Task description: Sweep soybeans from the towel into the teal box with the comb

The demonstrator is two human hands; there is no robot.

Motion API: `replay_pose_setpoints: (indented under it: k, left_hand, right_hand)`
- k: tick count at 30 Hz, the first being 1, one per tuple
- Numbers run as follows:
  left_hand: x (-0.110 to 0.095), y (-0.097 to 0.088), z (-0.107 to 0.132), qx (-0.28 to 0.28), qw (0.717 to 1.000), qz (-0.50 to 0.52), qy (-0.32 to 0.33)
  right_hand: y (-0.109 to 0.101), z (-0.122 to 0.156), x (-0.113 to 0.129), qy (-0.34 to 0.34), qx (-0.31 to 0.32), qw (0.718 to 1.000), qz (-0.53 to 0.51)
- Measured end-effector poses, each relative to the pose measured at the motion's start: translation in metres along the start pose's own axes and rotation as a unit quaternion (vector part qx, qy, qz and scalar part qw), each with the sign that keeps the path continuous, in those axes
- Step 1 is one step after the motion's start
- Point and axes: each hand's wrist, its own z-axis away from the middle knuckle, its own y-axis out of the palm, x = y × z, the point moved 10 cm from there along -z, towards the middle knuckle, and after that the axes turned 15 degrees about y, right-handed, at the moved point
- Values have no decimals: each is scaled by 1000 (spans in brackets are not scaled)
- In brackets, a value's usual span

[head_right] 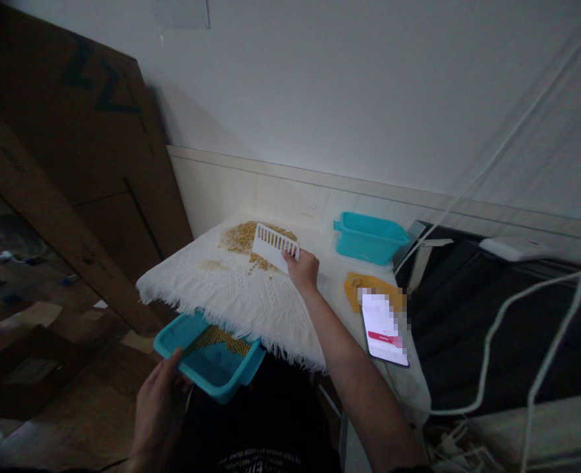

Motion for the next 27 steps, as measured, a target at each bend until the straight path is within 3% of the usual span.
replay_pose_setpoints:
  k: [17,27]
  left_hand:
    - [1,-1,-2,5,1000,8,18]
    - [4,-1,-3,5,1000,12,15]
  right_hand:
    - [10,19,17,-58,21,998,27]
    - [7,24,22,-56,26,998,7]
